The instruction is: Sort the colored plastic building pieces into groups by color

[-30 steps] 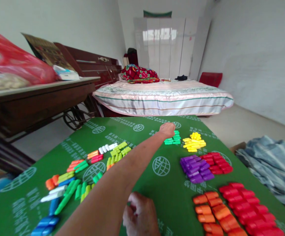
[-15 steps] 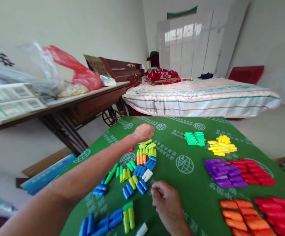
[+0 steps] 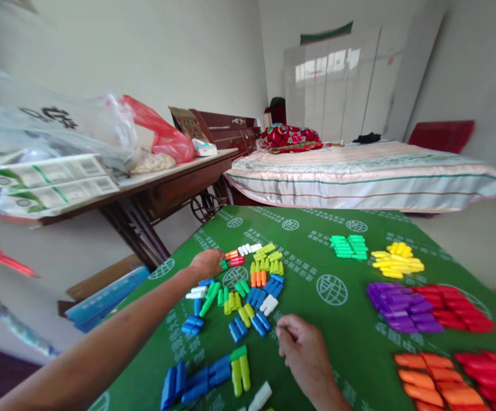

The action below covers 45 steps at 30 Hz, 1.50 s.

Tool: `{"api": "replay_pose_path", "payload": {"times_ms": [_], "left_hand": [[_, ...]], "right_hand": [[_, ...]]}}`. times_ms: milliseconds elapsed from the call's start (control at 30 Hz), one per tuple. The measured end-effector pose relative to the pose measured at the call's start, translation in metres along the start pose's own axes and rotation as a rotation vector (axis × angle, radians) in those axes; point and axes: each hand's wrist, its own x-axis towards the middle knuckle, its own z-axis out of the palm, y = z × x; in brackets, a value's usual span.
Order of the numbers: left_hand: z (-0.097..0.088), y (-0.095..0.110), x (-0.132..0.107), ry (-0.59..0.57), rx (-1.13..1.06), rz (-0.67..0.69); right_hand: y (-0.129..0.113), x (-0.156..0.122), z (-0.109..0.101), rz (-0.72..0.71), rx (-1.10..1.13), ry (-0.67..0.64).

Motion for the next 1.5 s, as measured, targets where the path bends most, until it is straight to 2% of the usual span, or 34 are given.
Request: {"api": "replay_pose_path", "payload": {"times_ms": [133,333,467,567,633,700,933,1067,1133,1233,1500], "left_hand": [[0.002,0.009,0.000,0.023,0.024,0.012],[-0.005,0.014,-0.003,0.036,0.072,0.023],[-0.014,0.018,-0.003,0.065,0.091,0.034],[-0.028,0.029,0.003,0.110,0.064,0.068],[-0.040,0.047,0.010,0.152,0.029,0.128],[-0.052,0.075,0.018,0.203,-0.006,0.219],[-0.087,0.205,0.046,0.323,-0.090,0.557],[-0.095,0.261,0.064,0.334,-0.107,0.647],[-0.095,0.278,0.073,0.324,-0.105,0.662],[-0.094,0.293,0.083,0.307,-0.099,0.675],[-0.095,0.304,0.087,0.298,-0.081,0.701]], "right_hand": [[-0.002,0.002,0.000,-0.005,0.017,-0.007],[-0.002,0.004,0.002,-0.008,-0.016,0.019],[-0.005,0.003,0.002,-0.020,-0.040,0.037],[-0.007,0.003,0.001,-0.041,-0.073,0.049],[-0.007,0.004,0.002,-0.043,-0.092,0.049],[-0.006,0.005,0.003,-0.039,-0.098,0.051],[0.000,0.008,0.007,-0.032,-0.121,0.049],[0.001,0.007,0.007,-0.056,-0.157,0.068],[0.001,0.006,0.007,-0.081,-0.178,0.089],[-0.002,0.006,0.006,-0.102,-0.217,0.094],[-0.007,0.007,0.003,-0.073,-0.252,0.083]]}}
